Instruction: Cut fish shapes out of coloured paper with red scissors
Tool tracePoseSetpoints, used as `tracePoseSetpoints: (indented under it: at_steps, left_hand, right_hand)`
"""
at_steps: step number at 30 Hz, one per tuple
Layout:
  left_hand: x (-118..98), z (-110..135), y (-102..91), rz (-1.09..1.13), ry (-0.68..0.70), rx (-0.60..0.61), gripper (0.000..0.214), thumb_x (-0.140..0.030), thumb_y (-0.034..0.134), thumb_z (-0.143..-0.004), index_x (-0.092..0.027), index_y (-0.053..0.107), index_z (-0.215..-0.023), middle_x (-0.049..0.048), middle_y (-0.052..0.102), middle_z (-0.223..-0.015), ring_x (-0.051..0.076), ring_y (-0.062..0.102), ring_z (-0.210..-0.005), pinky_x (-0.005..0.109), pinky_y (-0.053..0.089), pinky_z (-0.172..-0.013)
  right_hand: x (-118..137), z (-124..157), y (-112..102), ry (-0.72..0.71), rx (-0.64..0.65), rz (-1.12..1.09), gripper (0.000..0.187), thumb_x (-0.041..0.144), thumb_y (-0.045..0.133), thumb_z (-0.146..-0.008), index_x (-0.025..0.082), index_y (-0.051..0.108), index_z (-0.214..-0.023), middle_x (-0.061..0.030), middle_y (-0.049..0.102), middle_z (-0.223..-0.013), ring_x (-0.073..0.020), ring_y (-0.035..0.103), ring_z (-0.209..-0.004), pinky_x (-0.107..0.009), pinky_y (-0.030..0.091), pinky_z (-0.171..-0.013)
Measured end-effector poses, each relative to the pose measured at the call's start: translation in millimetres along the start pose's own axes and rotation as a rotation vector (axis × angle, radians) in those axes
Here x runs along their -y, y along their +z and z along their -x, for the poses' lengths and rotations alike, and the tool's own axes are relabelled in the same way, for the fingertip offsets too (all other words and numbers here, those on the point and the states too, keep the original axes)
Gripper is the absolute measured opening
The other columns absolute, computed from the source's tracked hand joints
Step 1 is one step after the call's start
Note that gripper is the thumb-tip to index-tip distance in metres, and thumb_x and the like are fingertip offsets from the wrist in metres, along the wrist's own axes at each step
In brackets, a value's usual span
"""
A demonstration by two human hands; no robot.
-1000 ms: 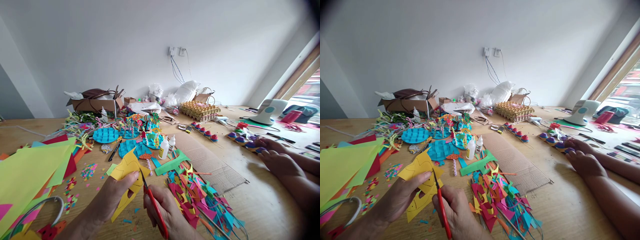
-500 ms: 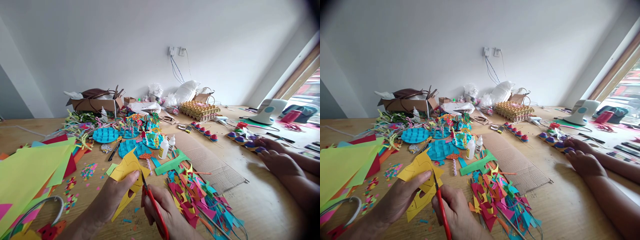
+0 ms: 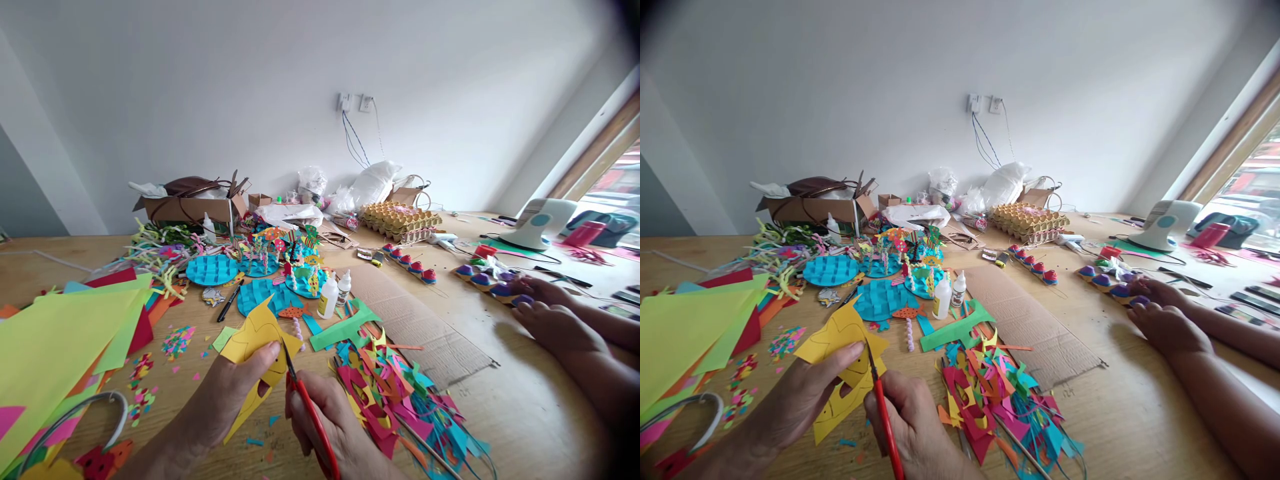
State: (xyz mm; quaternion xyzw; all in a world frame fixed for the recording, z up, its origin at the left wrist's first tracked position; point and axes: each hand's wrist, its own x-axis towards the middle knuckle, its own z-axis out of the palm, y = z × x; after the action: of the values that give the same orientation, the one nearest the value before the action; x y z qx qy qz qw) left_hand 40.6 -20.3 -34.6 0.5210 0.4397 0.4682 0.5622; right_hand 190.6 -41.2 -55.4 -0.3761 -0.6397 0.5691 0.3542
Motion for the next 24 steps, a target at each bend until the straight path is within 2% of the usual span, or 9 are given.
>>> tracePoseSetpoints:
  at_steps: [9,18,24]
  left_hand:
    - [-2.9,-0.4,-0.2,0.039,-0.028,-0.001,0.019,-0.035,0.054,-0.079,-0.018,0.058,-0.073,-0.003,0.052,-0.063,0.011,0.045,-0.055,0.021,0.037,-0.048]
    - [-4.4,0.8,0.5,0.073,-0.069,0.041,0.017,-0.035,0.055,-0.077,-0.019,0.06,-0.076,-0.003,0.052,-0.064,0.012,0.046,-0.057,0.022,0.038,-0.049]
    - [-10.8,2.6,3.7,0.064,-0.096,0.018,0.018,-0.036,0.06,-0.071,-0.018,0.063,-0.072,-0.0016,0.057,-0.061,0.014,0.05,-0.055,0.022,0.038,-0.047]
  right_hand:
    - [0.1,0.5,-0.4,0.014,-0.014,0.021,0.055,0.071,0.035,-0.078,0.019,0.036,-0.06,0.0066,0.033,-0.048,-0.0058,0.027,-0.042,-0.018,0.021,-0.039]
    - [1.4,0.0,-0.9,-0.019,-0.034,0.091,0.041,0.049,0.042,-0.086,0.019,0.037,-0.06,0.006,0.033,-0.05,-0.007,0.029,-0.046,-0.018,0.024,-0.042]
    - [-0.3,0.4,-0.2,-0.016,-0.028,0.073,0.04,0.051,0.039,-0.087,0.018,0.04,-0.064,0.0055,0.034,-0.051,-0.0077,0.03,-0.047,-0.019,0.025,-0.043]
